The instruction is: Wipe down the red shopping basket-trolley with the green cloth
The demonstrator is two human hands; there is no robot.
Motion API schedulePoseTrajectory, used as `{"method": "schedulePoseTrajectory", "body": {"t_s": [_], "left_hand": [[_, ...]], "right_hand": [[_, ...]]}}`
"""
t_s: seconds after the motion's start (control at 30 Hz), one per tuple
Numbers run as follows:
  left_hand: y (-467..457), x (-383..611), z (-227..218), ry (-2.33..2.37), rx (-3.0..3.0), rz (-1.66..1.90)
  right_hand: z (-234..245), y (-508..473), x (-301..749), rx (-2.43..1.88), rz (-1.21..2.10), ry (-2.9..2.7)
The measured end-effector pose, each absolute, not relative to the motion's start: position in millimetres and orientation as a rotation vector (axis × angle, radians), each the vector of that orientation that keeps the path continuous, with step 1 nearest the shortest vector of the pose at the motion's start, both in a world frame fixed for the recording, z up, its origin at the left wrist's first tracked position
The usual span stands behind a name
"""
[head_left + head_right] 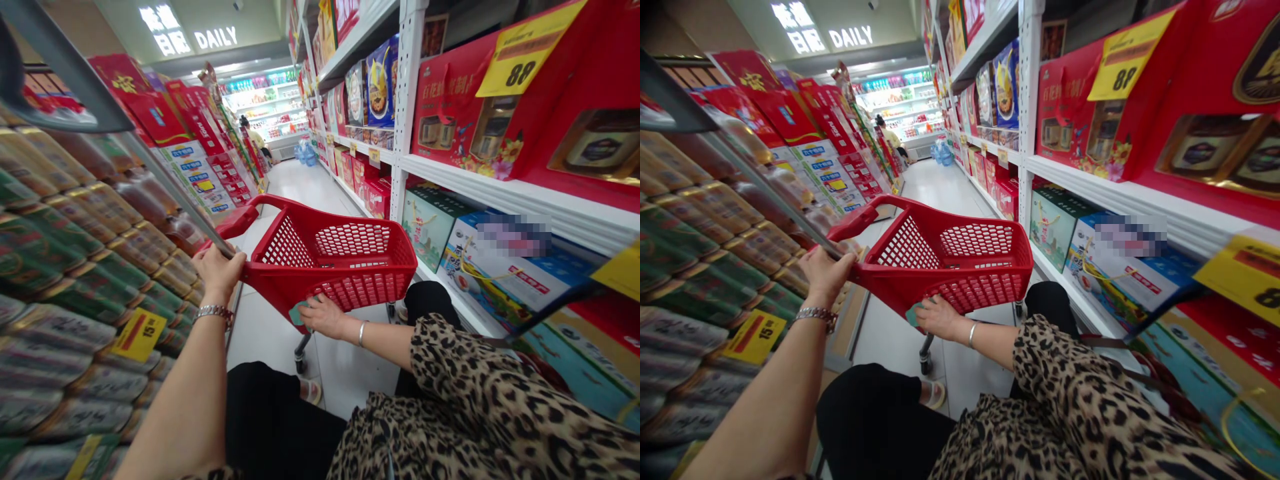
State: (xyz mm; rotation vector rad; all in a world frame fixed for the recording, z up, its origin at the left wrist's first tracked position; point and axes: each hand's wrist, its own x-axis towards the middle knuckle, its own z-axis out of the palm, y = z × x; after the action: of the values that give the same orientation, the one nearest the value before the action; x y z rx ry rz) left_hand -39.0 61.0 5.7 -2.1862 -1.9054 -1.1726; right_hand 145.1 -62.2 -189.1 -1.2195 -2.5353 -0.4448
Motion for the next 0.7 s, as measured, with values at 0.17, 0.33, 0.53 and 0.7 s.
{"method": "schedulePoseTrajectory", "body": {"t_s": [0.17, 0.33, 0.53, 0.7], "left_hand": [[63.0, -41.7, 4.3, -1.881, -2.209, -1.199], [64.7, -42.8, 3.2, -1.880, -2.220, -1.198], [65.4, -41.7, 3.8, -1.888, -2.229, -1.189], [66.7, -40.1, 4.5, -1.897, -2.244, -1.215]], "right_hand": [[-198.4, -77.5, 177.4, -1.322, -0.542, -2.380], [-205.1, -107.7, 233.2, -1.356, -0.616, -2.260], [-208.5, -152.7, 310.6, -1.424, -0.784, -2.208], [-203.4, -182.5, 361.4, -1.606, -0.804, -2.145]]}}
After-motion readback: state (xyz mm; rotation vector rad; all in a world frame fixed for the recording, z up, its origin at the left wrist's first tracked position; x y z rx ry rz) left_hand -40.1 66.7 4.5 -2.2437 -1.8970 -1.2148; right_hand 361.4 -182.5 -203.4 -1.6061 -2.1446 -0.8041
